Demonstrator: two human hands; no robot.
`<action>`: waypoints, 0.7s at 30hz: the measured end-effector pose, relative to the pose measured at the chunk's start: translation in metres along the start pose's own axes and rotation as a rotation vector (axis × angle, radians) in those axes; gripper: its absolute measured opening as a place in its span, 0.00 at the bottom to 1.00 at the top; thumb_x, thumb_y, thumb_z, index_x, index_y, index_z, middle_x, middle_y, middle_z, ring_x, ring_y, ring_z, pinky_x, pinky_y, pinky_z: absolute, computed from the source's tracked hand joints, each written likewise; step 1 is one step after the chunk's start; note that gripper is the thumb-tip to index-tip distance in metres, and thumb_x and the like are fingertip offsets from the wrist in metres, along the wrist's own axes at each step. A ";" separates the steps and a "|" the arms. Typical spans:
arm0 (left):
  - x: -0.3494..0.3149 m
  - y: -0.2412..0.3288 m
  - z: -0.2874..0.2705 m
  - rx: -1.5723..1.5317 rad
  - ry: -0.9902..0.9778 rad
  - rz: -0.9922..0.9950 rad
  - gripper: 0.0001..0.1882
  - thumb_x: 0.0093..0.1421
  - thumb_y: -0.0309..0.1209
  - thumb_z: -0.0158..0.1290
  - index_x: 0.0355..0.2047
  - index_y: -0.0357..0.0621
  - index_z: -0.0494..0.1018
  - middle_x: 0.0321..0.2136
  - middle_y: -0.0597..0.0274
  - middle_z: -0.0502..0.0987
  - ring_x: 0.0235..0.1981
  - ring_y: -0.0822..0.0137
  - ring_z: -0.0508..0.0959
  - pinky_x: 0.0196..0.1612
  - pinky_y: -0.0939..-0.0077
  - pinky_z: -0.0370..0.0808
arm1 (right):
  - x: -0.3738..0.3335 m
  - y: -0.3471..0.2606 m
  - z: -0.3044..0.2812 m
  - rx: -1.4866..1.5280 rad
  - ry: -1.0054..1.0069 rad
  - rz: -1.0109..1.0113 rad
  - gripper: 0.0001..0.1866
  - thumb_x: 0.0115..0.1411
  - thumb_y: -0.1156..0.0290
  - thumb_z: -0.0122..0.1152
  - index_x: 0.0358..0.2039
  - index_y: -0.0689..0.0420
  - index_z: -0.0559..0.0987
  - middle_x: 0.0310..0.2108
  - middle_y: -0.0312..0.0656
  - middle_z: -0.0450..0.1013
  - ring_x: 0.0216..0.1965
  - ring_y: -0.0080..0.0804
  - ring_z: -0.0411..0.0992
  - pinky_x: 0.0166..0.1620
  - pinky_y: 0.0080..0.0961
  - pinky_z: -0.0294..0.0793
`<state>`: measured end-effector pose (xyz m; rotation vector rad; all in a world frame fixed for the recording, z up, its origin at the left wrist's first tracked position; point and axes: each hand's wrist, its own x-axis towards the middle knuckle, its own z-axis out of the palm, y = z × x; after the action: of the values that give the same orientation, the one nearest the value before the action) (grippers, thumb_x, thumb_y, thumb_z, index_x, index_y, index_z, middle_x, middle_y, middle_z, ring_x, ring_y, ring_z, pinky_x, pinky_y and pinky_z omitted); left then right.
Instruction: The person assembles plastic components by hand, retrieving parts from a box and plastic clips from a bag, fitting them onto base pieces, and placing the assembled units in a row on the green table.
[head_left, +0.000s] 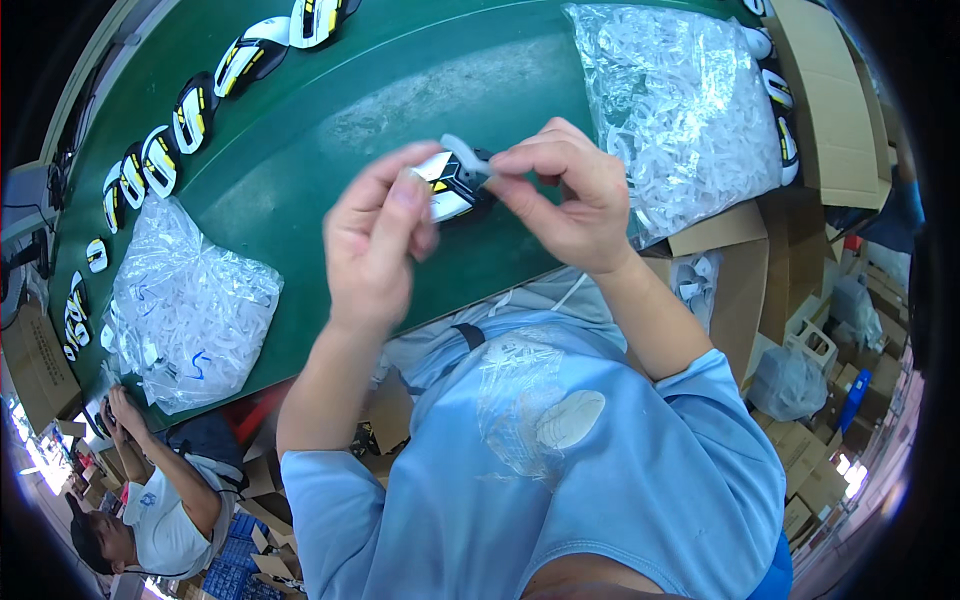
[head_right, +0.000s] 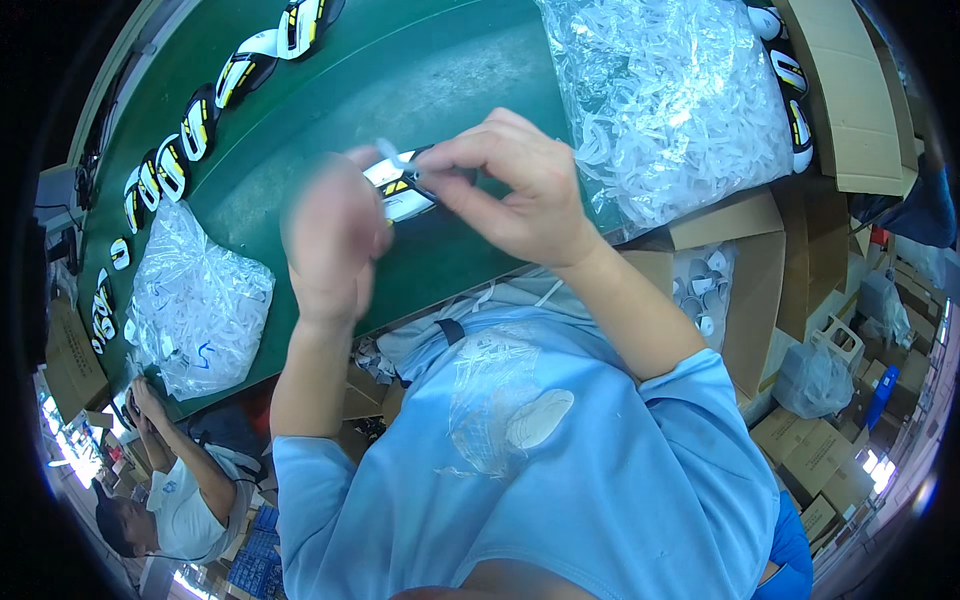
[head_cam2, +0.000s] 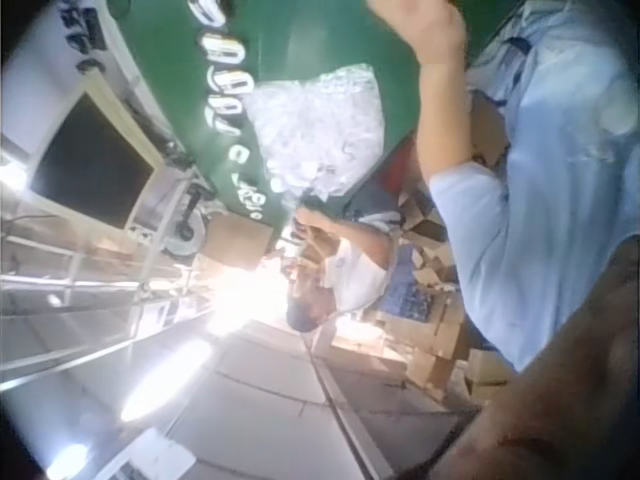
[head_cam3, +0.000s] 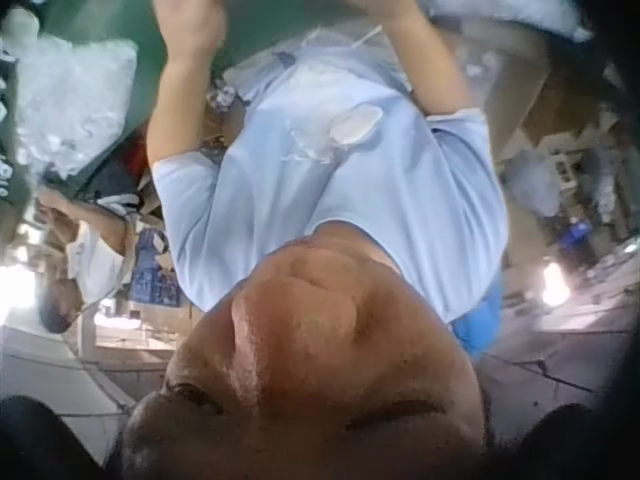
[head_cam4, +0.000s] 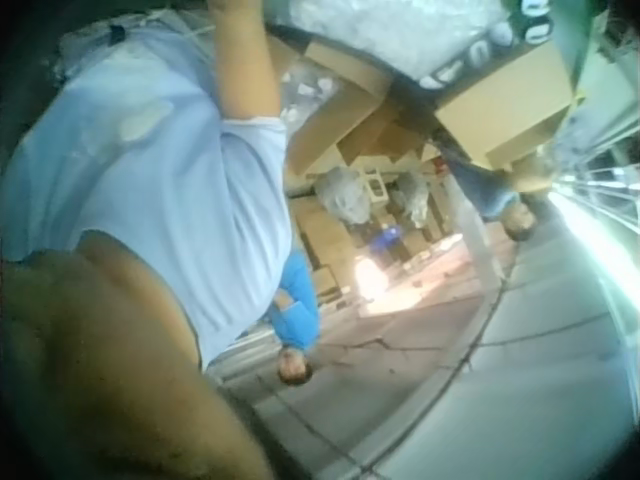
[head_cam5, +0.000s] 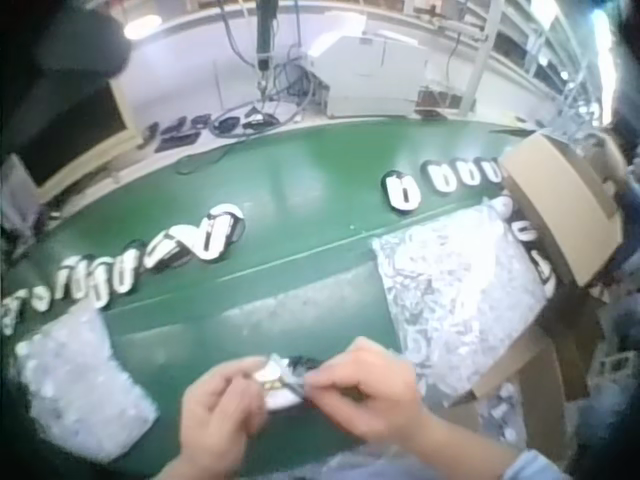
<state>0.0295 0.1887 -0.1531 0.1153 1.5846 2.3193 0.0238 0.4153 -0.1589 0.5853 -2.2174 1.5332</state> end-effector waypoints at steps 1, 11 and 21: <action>0.005 -0.008 -0.013 0.453 0.034 0.267 0.30 0.68 0.42 0.66 0.65 0.39 0.74 0.37 0.64 0.74 0.35 0.72 0.73 0.40 0.75 0.74 | -0.002 0.000 -0.005 -0.060 -0.008 0.070 0.11 0.55 0.79 0.77 0.40 0.55 0.89 0.34 0.38 0.85 0.32 0.33 0.79 0.37 0.29 0.77; 0.024 -0.036 -0.017 1.326 -0.185 0.629 0.33 0.54 0.36 0.72 0.61 0.47 0.80 0.58 0.55 0.80 0.56 0.51 0.80 0.59 0.53 0.74 | -0.032 0.011 0.007 -0.248 -0.149 0.055 0.11 0.57 0.76 0.75 0.42 0.55 0.90 0.33 0.38 0.79 0.35 0.39 0.75 0.39 0.34 0.77; 0.028 -0.036 -0.016 1.363 -0.195 0.718 0.31 0.54 0.36 0.70 0.59 0.44 0.81 0.53 0.53 0.82 0.50 0.50 0.83 0.53 0.57 0.78 | -0.044 -0.016 0.000 -0.469 -0.312 -0.075 0.30 0.55 0.63 0.78 0.59 0.56 0.84 0.55 0.39 0.77 0.44 0.39 0.74 0.48 0.34 0.80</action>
<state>0.0072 0.1945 -0.1953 1.3027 2.9674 0.9833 0.0693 0.4158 -0.1698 0.7822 -2.6305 0.8779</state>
